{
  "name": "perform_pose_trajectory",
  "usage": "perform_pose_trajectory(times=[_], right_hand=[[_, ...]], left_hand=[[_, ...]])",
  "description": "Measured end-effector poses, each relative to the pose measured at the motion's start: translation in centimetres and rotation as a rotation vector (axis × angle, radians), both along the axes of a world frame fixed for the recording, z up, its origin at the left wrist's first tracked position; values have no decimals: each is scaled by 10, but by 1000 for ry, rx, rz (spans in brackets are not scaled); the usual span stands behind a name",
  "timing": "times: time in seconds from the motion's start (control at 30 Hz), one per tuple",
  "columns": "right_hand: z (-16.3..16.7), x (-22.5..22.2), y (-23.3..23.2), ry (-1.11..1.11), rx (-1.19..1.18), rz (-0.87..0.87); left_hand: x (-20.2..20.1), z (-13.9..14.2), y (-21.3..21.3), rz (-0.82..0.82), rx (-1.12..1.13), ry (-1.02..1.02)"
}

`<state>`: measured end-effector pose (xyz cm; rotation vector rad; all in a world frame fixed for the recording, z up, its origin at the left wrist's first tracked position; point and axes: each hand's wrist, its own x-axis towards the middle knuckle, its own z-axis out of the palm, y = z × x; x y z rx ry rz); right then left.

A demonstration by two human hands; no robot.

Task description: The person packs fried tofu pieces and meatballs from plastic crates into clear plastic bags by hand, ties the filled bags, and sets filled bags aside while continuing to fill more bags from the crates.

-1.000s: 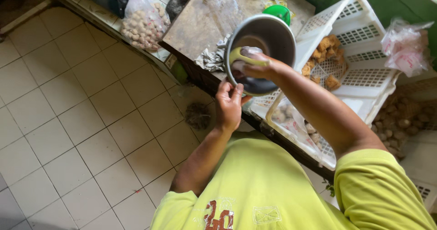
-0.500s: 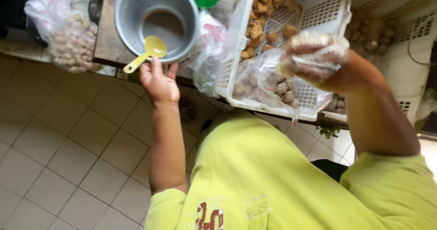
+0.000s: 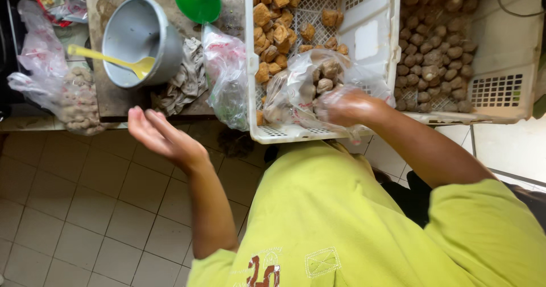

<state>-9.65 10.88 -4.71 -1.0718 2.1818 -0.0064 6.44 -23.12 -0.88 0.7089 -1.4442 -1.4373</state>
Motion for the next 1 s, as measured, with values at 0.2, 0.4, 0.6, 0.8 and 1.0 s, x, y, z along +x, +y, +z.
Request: perform_pose_trajectory(times=[0.2,0.4,0.6,0.8,1.0], right_hand=[[35,-34,-14,180,154,-198],[22,-8,-63,168,-210,-14],[-5,-18,10,-7,-204,89],[-37,-2,1,25,-238,130],[-44,2,-1,79,-257,130]], left_hand=[[-16,57,158,-535,-802,-185],[-82,44,157,-630,-898,-869],[-80,38,175,-658,-847,-800],[-131,4,202,-689,-965,-1079],[-148,-20,199,-636,-1008,-930]])
